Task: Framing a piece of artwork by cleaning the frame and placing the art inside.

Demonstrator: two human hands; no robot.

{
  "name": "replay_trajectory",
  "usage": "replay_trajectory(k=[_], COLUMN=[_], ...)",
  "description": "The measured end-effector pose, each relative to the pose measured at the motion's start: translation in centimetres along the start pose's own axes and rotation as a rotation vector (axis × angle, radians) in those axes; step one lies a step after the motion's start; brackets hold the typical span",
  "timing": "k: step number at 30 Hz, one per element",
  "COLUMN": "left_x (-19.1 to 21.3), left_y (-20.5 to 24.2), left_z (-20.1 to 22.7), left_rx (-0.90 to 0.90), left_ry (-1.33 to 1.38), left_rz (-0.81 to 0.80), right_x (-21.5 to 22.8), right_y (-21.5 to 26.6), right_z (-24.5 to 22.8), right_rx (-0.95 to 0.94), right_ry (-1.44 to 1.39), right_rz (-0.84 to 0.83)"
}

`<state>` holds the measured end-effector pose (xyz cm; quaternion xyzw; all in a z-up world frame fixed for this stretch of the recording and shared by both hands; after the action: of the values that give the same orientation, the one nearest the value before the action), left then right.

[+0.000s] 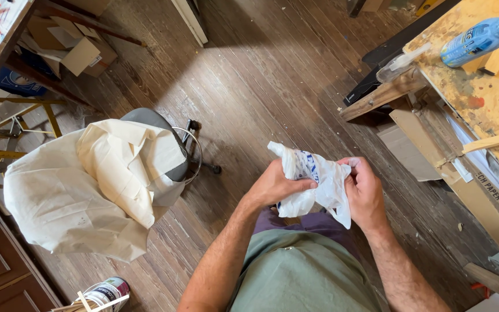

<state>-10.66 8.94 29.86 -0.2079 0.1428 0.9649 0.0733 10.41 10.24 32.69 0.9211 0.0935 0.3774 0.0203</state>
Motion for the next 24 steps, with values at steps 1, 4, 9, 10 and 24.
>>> replay_trajectory(k=[1, 4, 9, 10, 24], left_x=[0.2, -0.9, -1.4, -1.6, -0.1], left_y=[0.0, 0.3, 1.2, 1.4, -0.1], left_z=[-0.1, 1.6, -3.1, -3.5, -3.5], left_rx=[-0.029, 0.039, 0.041, 0.033, 0.019], left_ry=[-0.02, 0.105, 0.328, 0.355, 0.347], left_rz=[-0.006, 0.005, 0.001, 0.008, 0.237], right_x=[-0.1, -0.1, -1.8, -2.3, -9.1], right_y=[0.1, 0.6, 0.5, 0.6, 2.0], right_z=[0.1, -2.6, -0.4, 0.3, 4.4], right_rx=[-0.082, -0.172, -0.281, -0.301, -0.55], right_ry=[-0.043, -0.126, -0.161, -0.17, -1.228], right_rz=[-0.04, -0.089, -0.012, 0.027, -0.408])
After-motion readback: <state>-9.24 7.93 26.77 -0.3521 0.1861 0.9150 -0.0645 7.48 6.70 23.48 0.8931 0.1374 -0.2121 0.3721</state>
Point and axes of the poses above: each hand's wrist, its own y-axis away from the middle knuckle, its own x-axis out of the back of the hand, z = x × y, the point moved 2 cm from there along -y, towards the middle knuckle, and after that the axes turned 14 degrees about y, right-handed, at the moved point
